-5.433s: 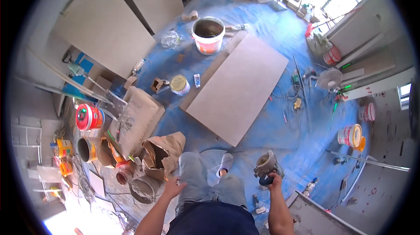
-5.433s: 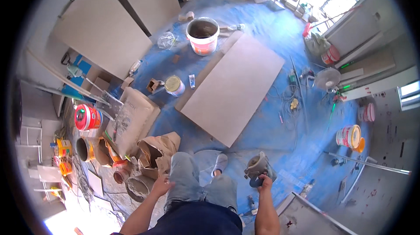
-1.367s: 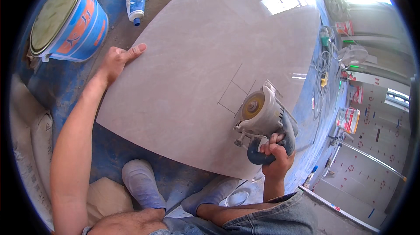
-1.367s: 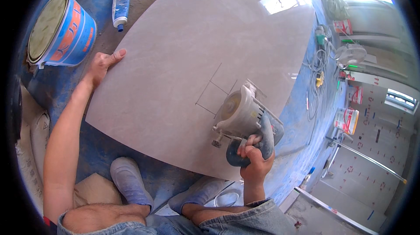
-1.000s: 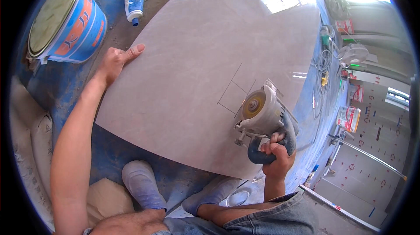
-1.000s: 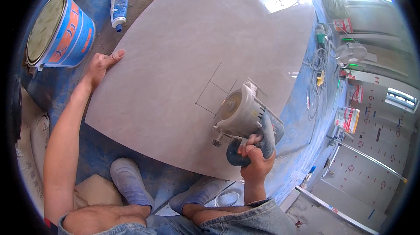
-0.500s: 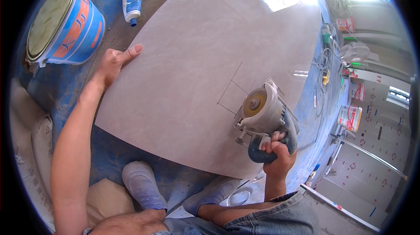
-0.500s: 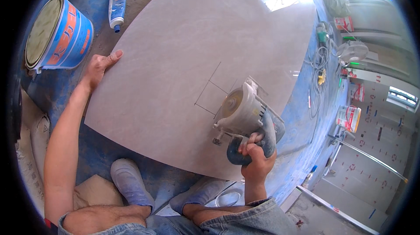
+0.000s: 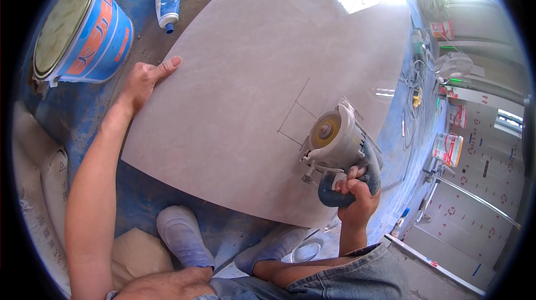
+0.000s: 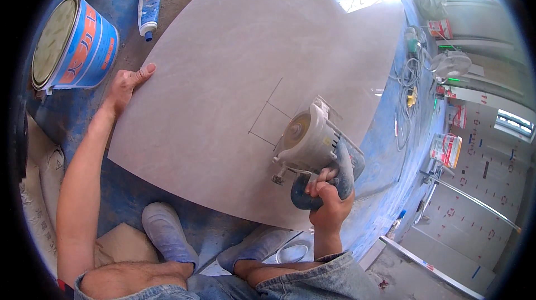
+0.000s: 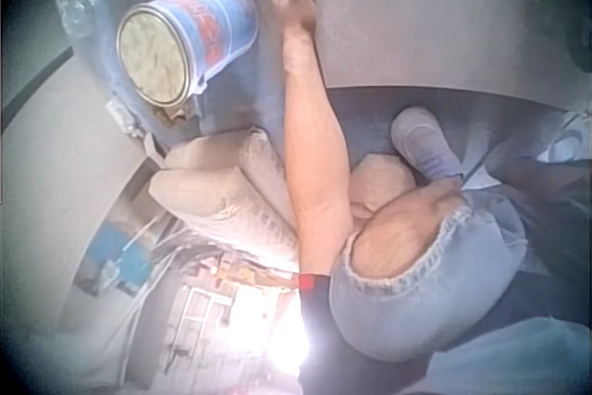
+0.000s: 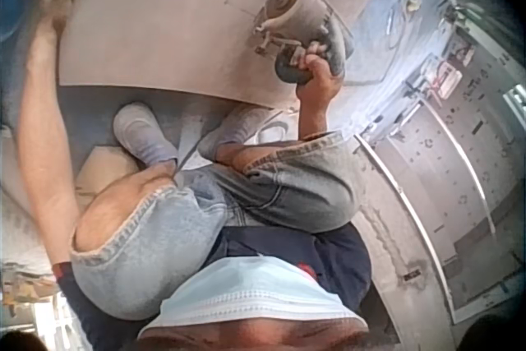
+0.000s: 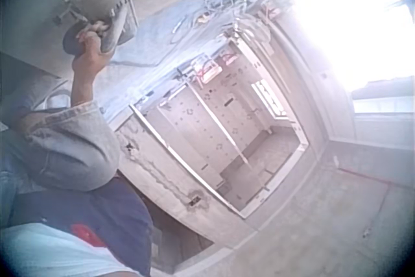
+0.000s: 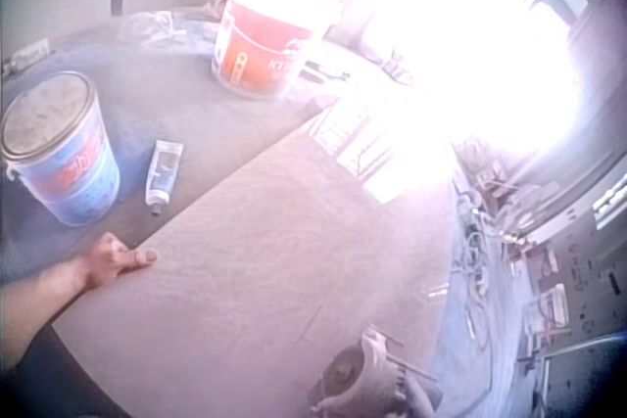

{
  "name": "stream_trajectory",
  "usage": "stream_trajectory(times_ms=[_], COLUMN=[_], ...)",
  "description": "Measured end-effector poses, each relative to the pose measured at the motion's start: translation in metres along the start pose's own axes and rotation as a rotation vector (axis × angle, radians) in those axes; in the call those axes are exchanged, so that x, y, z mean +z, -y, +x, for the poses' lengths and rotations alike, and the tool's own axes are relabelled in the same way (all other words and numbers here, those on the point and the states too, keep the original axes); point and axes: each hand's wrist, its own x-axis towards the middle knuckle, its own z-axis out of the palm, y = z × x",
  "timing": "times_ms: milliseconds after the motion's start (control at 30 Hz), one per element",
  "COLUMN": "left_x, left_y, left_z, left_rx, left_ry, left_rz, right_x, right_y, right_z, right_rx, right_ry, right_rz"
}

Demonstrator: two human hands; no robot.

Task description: The person marks a rectangular section on a large tile using a tape measure and a pen, then uses a handheld power tile saw to cut along the marked lines while steadying the tile with their other hand.

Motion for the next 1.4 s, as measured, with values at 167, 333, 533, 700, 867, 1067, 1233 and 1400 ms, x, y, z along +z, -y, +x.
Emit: stream_trajectory(times_ms=[167,333,533,700,867,1067,1233,1400], left_x=[0.0,-0.001,-0.002,0.001,0.0,0.0,0.0,-0.001], left_y=[-0.009,-0.006,-0.006,-0.003,-0.005,-0.005,-0.009,-0.007], left_z=[-0.001,-0.001,-0.001,0.0,0.0,0.0,-0.002,0.0], left_rx=[0.013,0.003,-0.013,0.021,0.012,0.025,0.033,0.029], left_ry=[0.006,0.012,0.001,-0.011,-0.007,-0.01,-0.01,-0.008], left_rz=[-0.043,-0.044,-0.017,-0.023,-0.009,-0.006,-0.004,-0.01], right_x=[-0.001,0.002,0.0,-0.001,0.001,0.004,0.004,0.007], right_y=[0.005,0.005,0.004,0.004,0.005,0.005,0.006,0.008], right_z=[0.0,-0.001,-0.002,-0.004,-0.008,-0.011,-0.014,-0.016], right_rx=[-0.008,0.002,0.019,0.015,0.032,0.047,0.055,0.063], right_ry=[0.002,-0.017,-0.002,0.005,-0.011,-0.024,-0.035,-0.036], right_rz=[0.001,0.011,0.026,0.033,0.029,0.023,0.011,0.008])
